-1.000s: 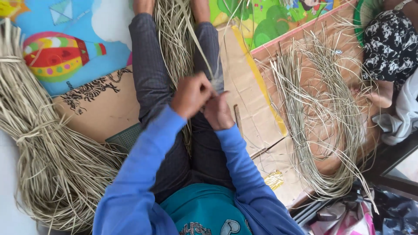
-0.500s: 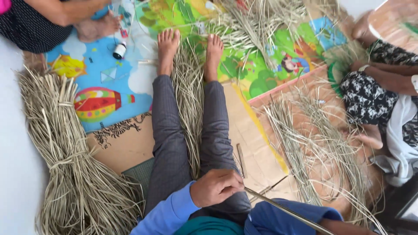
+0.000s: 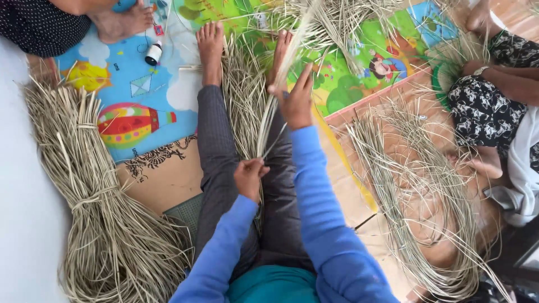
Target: The person is manually stripping individual straw fibers from a bundle using a small wooden tool while sitting on the floor.
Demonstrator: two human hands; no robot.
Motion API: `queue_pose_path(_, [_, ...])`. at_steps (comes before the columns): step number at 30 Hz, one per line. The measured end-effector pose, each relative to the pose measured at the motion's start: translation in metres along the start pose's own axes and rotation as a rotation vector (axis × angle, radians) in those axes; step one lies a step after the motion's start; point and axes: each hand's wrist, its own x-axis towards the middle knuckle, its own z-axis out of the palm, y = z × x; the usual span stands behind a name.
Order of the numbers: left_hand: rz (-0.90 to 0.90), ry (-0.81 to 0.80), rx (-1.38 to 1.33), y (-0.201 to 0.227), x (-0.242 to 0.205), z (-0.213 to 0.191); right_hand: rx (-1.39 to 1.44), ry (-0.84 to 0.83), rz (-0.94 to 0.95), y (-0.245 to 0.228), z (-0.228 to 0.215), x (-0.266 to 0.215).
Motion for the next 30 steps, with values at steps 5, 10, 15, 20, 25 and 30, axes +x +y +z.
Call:
queue_pose_path(5, [-0.227,0.129,-0.035,-0.043,0.056,-0.027,0.054,-0.226,0.284,-0.019,0.018,-0.121])
queue_pose_path(10, [-0.273,0.166,-0.147,-0.067,0.055,-0.027,0.091,-0.354,0.421,0.007,0.022,-0.187])
queue_pose_path(15, [-0.261,0.198,-0.363,-0.039,0.099,-0.015,0.239,-0.235,0.348,0.007,0.015,-0.202])
queue_pose_path(20, [0.141,0.002,-0.463,0.067,0.113,0.029,0.216,-0.112,0.177,-0.008,0.010,-0.205])
queue_pose_path(25, [-0.061,0.281,-0.234,-0.076,0.079,-0.039,0.460,0.000,0.346,0.002,0.011,-0.207])
queue_pose_path(30, [-0.356,0.305,-0.039,-0.102,0.011,-0.059,0.578,0.005,0.434,0.020,0.011,-0.212])
